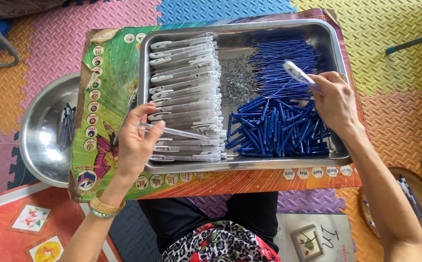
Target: The person assembles pens by inserting blue ink cartridges into white pen barrels and attaching the blue pen caps, working over a metal tray containing components.
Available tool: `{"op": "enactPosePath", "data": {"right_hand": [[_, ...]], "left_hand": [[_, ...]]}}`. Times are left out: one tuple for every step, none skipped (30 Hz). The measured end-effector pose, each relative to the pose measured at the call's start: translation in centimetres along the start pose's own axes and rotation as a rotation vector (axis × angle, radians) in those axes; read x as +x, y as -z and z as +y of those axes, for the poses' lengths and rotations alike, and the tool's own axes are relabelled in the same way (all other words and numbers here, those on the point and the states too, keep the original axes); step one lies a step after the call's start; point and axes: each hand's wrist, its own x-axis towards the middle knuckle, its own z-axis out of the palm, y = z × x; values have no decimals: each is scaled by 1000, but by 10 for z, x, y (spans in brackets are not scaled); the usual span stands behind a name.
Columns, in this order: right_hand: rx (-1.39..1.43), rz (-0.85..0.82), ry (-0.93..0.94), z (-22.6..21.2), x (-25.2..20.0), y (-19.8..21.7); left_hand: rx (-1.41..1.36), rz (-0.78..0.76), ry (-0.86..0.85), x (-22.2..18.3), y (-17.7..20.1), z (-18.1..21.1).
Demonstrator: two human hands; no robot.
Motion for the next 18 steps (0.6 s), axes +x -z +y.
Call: {"op": "enactPosePath", "data": {"right_hand": [[-69,14,0,6,1,-8],[-138,27,0,11,2,-16],[-139,32,-1,6,7,-18],[-163,-32,-23,0,13,-19],[-186,-95,-43,-6,20,-21],[-185,-89,-43,-7,24,-25],[-182,-112,-60,-9,28,-29],[-178,-134,-77,-11,32,-34],[-175,-133,-73,-11,36,-34],[-201,-136,-93,-11,39,-34],[-226,-148,-113,-11,39,-36],[-223,-156,-107,-8,39,-35],[-263,-148,-115,-7,41,-34],[-303,-141,-123,-6,44,-33],[-299,-144,-112,-3,44,-35],[-326,-129,-98,0,43,-37],[-351,-113,-82,3,44,-40],[-347,-116,-69,-3,44,-34]], "left_hand": [[250,-100,-103,0,1,-5],[501,-200,-205,-1,1,-9],[501,-201,-209,-1,2,-22],[583,-219,-308,-1,2,-34],[667,-235,-408,0,3,-47],[668,-234,-413,0,3,-50],[823,-203,-468,-2,4,-54],[978,-169,-522,-4,5,-58],[982,-164,-522,-4,7,-56],[955,-160,-489,-4,9,-55],[928,-157,-448,-8,12,-55],[931,-154,-438,-7,15,-47],[869,-131,-406,-5,18,-39],[806,-108,-375,-3,22,-30],[811,-98,-368,2,33,-33],[791,-80,-318,8,44,-37],[771,-61,-269,13,56,-40],[775,-49,-262,18,64,-49]]}}
